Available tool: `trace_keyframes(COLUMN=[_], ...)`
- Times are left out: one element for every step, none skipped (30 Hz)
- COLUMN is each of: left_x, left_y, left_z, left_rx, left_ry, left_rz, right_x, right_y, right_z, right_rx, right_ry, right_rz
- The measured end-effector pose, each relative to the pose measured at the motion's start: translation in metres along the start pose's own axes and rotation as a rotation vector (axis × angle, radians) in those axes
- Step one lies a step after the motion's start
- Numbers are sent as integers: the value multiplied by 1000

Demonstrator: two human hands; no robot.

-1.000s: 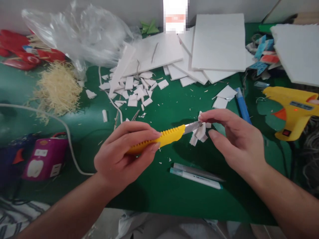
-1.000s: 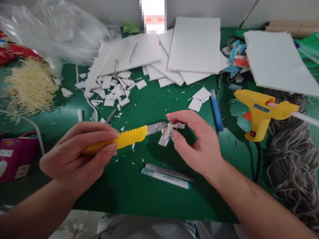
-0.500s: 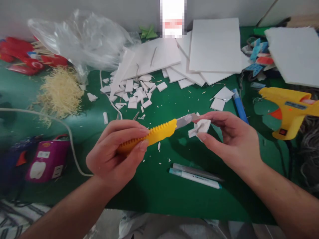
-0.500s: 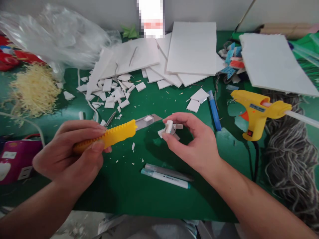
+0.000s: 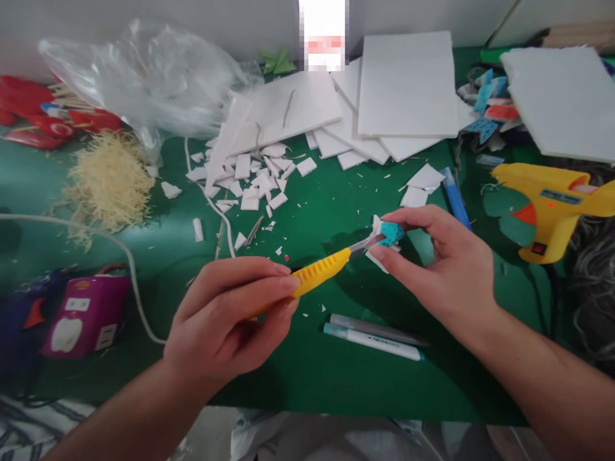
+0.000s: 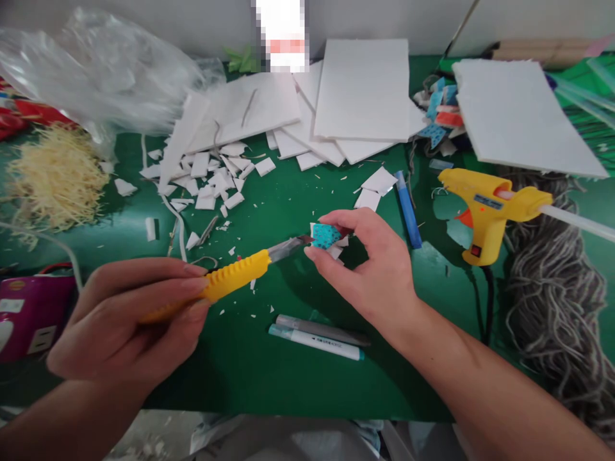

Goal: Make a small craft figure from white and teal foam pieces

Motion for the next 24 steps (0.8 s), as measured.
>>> trace_keyframes(left_x=[6, 6, 5, 6, 5, 3, 5, 3, 4, 2, -2, -2, 0, 0, 0, 0, -1, -1, -1, 0, 0, 1, 0, 0], left_y=[-1, 1, 2, 2, 2, 2, 2, 1, 0, 0, 0, -1, -1, 0, 0, 0, 1, 1, 1, 2, 2, 3, 3, 3], left_z=[1, 3, 3, 3, 3, 2, 2, 1, 0, 0, -1, -1, -1, -1, -1, -1, -1, -2, -2, -2, -3, -3, -3, -3], left_rx=[11, -13, -17, -16, -19, -17, -11, -11, 7, -2, 1, 8, 10, 10, 11, 11, 13, 15, 13, 9, 3, -2, -9, -13], left_ry=[86, 72, 64, 69, 54, 31, 50, 28, 45, 30, -20, -10, 32, 40, 52, 50, 36, 26, 15, 5, -4, -8, -18, -22], left_rz=[3, 12, 16, 15, 20, 31, 31, 33, 26, 21, 24, 26, 25, 29, 31, 33, 38, 43, 51, 59, 67, 70, 71, 66], right_x=[-1, -1, -2, -3, -4, -5, -6, -7, -8, -8, -8, -9, -10, -11, -12, -13, -14, -14, -13, -13, -12, -12, -11, -10], right_y=[0, -1, -1, -1, -1, -1, -1, -2, -2, -2, -3, -3, -3, -4, -4, -5, -5, -5, -5, -5, -5, -5, -5, -5], right_z=[0, 0, -1, -1, -2, -2, -3, -3, -3, -4, -4, -3, -4, -4, -4, -4, -4, -5, -5, -5, -5, -5, -4, -4], right_rx=[6, 9, 11, 10, 10, 11, 12, 16, 20, 24, 29, 34, 42, 51, 59, 65, 67, 65, 63, 61, 59, 57, 56, 58], right_ry=[-8, -16, -23, -30, -39, -49, -58, -65, -70, -73, -74, -81, -96, -114, -132, -146, -156, -158, -154, -149, -140, -128, -113, -97], right_rz=[3, 8, 16, 23, 27, 26, 17, 3, -11, -24, -34, -42, -51, -59, -69, -78, -84, -86, -83, -78, -71, -64, -60, -58])
Point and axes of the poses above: each hand's wrist, its own z-axis towards the middle knuckle, its own y-axis out of the palm, x = y × z, the point moved 7 cm from there along z, towards the middle knuckle, and after that the axes turned 7 degrees about -x, right-handed, at the moved point
